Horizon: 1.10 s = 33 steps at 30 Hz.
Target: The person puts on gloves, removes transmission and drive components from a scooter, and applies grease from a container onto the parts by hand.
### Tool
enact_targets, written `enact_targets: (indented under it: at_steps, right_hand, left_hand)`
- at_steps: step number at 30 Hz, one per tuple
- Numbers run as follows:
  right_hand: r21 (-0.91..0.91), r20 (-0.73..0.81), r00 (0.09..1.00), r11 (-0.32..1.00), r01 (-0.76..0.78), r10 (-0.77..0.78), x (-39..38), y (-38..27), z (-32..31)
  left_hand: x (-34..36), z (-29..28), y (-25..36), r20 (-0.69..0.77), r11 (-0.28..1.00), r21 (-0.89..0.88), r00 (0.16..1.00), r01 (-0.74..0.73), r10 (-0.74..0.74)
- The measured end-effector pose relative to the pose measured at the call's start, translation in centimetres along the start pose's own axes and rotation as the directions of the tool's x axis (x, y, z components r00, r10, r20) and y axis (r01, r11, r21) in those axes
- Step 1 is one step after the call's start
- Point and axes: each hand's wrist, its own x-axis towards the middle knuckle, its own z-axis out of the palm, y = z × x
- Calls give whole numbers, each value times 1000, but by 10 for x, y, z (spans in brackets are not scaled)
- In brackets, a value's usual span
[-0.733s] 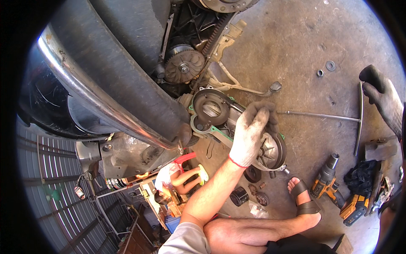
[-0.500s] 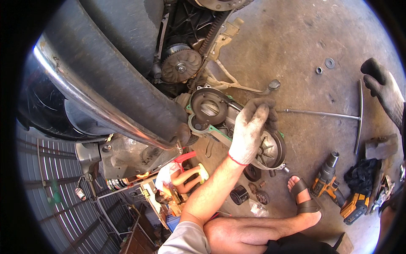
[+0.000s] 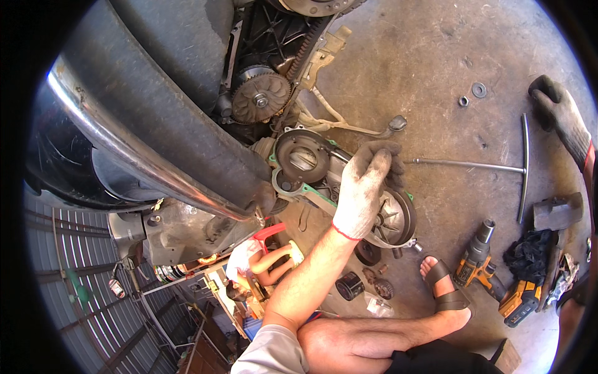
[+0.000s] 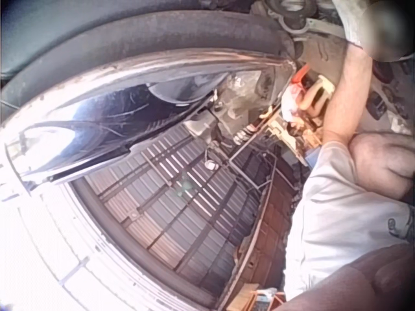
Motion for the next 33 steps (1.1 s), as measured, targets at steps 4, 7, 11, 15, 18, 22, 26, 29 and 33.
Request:
enact_targets:
  at_steps: [4, 7, 11, 15, 18, 22, 26, 29, 33]
  right_hand:
    - [69, -49, 999, 998, -12, 16, 6, 7, -1]
    - [98, -54, 998, 995, 27, -22, 11, 15, -3]
    - [136, -29, 999, 991, -9, 13, 11, 15, -4]
    - [135, -31, 999, 991, -20, 24, 13, 18, -2]
    - [133, -36, 999, 991, -10, 15, 13, 16, -1]
    - [119, -31, 999, 993, -23, 27, 13, 15, -1]
    - [128, -30, 999, 992, -14, 18, 16, 20, -1]
    - [119, -48, 999, 993, -8, 14, 16, 20, -3]
    - [71, -75, 997, 997, -32, 38, 7, 9, -15]
  left_hand:
    - [0, 2, 3, 3, 1000, 1, 1000, -7, 7]
    - [-1, 2, 3, -8, 1000, 5, 1000, -5, 5]
    - [0, 1, 2, 7, 1000, 12, 1000, -12, 12]
    - [0, 1, 4, 0, 1000, 4, 1000, -6, 6]
    - [-1, -1, 4, -1, 1000, -3, 1000, -5, 5]
    - [-2, -1, 3, -4, 1000, 4, 1000, -8, 8]
    - [-2, -1, 4, -8, 1000, 2, 1000, -18, 18]
    - [-1, -1, 2, -11, 1000, 8, 1000, -19, 19]
    - [3, 6, 4, -22, 999, 10, 999, -38, 39]
